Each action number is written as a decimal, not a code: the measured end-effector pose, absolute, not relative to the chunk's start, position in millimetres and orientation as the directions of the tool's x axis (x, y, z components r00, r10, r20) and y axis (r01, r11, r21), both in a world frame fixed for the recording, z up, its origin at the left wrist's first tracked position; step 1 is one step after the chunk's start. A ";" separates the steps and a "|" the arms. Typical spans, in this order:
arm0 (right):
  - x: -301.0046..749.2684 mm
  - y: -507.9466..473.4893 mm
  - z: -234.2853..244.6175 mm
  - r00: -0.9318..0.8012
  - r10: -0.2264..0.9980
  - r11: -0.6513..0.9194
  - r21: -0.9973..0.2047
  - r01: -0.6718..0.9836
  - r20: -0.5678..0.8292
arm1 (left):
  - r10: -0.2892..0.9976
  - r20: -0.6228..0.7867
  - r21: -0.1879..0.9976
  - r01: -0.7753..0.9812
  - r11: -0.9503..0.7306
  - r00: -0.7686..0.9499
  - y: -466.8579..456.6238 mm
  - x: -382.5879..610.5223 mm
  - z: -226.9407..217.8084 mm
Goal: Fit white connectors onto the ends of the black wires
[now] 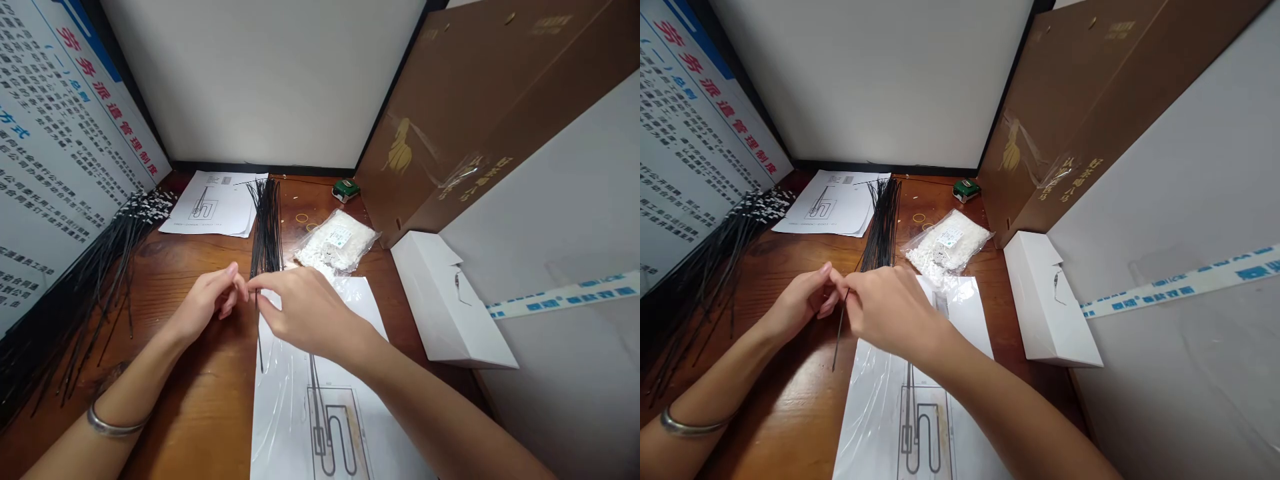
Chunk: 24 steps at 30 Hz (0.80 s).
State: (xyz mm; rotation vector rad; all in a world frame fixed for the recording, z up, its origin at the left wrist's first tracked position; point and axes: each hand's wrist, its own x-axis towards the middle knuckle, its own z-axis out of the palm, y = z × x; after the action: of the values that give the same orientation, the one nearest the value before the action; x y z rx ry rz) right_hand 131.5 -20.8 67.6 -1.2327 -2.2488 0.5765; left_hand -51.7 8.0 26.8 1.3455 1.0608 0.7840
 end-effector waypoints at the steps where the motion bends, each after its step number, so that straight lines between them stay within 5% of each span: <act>1: 129.2 -24.7 72.1 -0.498 0.841 0.518 -0.578 0.630 0.211 | 0.928 -0.197 0.979 0.112 0.170 0.315 11.2 -49.7 23.2; 8: 99.7 -64.6 66.1 -0.853 0.514 0.732 -0.476 0.488 -0.084 | 0.947 -0.263 0.965 0.056 0.257 0.184 23.3 -30.6 17.1; 15: 88.5 -80.0 48.6 -0.974 0.224 0.743 -0.651 0.157 0.021 | 0.945 -0.244 0.963 -0.060 0.263 0.217 29.3 -24.5 11.3; 17: 105.5 -64.5 67.9 -0.946 0.322 0.668 -0.699 0.256 -0.038 | 0.948 -0.223 0.964 -0.093 0.249 0.229 29.0 -25.3 9.4; 18: 117.7 -53.2 77.5 -0.878 0.474 0.623 -0.679 0.390 -0.069 | 0.949 -0.212 0.964 -0.110 0.243 0.235 28.4 -25.9 8.8; 21: 162.5 -11.6 90.9 -0.405 0.913 0.326 -0.502 0.801 -0.054 | 0.943 -0.190 0.954 -0.175 0.242 0.272 25.7 -27.2 8.3; 24: 202.3 24.7 77.7 -0.069 0.998 0.068 -0.323 0.944 0.010 | 0.927 -0.178 0.939 -0.225 0.260 0.331 23.5 -26.9 8.5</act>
State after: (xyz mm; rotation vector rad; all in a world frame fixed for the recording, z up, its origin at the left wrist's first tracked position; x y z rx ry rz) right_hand 202.3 24.7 77.7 -1.9709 -2.1143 0.3408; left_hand -26.9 23.5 8.5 0.9859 0.8919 0.9394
